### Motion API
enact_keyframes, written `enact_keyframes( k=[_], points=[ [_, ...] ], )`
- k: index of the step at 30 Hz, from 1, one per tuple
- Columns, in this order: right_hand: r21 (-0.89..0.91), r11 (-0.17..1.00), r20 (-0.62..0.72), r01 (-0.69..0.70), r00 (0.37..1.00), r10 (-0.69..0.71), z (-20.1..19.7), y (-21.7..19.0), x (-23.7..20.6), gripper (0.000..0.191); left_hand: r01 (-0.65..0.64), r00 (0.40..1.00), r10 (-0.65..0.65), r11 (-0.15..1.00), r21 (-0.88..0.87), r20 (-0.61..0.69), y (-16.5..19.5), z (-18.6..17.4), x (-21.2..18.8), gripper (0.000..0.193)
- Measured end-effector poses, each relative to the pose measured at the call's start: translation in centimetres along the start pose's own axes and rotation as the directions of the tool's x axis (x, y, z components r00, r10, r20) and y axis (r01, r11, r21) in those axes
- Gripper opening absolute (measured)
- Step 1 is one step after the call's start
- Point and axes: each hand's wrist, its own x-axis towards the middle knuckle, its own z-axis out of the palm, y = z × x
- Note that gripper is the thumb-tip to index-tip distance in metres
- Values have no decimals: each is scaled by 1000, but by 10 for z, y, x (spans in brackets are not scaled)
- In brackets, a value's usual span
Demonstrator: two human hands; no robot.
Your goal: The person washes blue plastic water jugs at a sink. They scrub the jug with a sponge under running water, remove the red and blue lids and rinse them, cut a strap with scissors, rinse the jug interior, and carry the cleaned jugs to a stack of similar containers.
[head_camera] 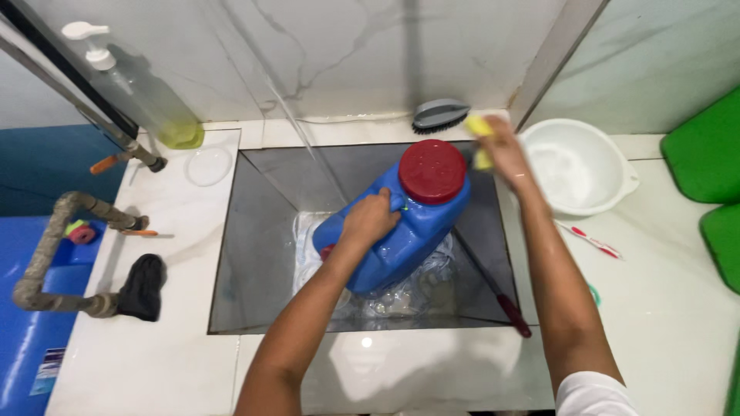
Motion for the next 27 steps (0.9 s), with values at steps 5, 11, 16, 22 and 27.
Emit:
enact_keyframes(
  k=[5,11,16,22,27],
  points=[
    [-694,432,234,576,748,-620,100,-77,-55,34,-100,993,96,994,-46,-75,-13,4,-12,47],
    [-589,500,315,635,750,-582,122,-81,-28,18,-179,983,176,982,-55,-59,-27,5,-25,58],
    [-642,532,416,551,834,-362,129,-83,-31,19,-304,950,303,953,0,-79,-45,5,-43,59],
    [-528,500,605,686,718,-346,149,-87,-39,27,-314,947,314,949,8,-65,-74,-9,-73,62],
    [-298,950,322,-89,928,188,137,-71,-44,46,-160,979,146,983,-88,-143,-135,-22,-102,59]
  ],
)
